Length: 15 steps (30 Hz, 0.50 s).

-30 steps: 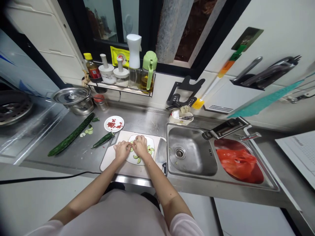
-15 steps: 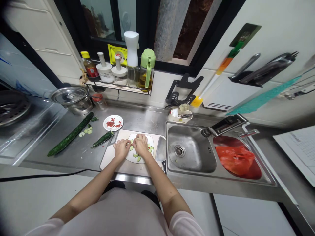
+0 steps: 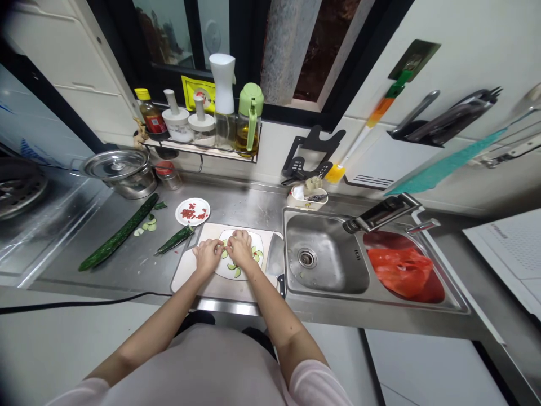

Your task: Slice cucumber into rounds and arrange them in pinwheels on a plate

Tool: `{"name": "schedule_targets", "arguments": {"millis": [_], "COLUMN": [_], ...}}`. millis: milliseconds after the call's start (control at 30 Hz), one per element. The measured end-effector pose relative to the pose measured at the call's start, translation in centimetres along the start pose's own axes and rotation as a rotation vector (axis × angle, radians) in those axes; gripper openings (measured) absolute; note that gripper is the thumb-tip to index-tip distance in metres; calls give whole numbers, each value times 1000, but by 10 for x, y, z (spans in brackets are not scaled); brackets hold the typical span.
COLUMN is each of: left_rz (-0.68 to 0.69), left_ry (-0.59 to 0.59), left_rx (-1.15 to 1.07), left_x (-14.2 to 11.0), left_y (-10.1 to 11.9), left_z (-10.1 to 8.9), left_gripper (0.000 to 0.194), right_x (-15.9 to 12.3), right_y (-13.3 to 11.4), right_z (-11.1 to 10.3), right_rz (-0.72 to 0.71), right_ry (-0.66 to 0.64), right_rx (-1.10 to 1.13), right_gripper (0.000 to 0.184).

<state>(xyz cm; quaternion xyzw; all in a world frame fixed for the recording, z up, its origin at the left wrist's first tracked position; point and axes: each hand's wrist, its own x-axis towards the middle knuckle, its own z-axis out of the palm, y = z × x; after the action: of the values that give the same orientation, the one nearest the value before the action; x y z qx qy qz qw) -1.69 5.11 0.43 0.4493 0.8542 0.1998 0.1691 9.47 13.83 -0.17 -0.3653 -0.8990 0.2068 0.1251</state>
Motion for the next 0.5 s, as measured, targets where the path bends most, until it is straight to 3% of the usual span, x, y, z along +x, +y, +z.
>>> {"name": "schedule_targets", "arguments": {"millis": [300, 500], "left_rz": [5, -27], "left_ry": [9, 15], "left_rx": [-14, -42], "left_x": [0, -2], "left_y": [0, 2], "left_z": [0, -6], "left_gripper": [20, 22], "right_x": [1, -3], "right_y": [-3, -5], "right_z": [-1, -13], "right_rz": [17, 82], "right_ry": [6, 114], "right_rx": [-1, 75], "right_gripper": [11, 13]}}
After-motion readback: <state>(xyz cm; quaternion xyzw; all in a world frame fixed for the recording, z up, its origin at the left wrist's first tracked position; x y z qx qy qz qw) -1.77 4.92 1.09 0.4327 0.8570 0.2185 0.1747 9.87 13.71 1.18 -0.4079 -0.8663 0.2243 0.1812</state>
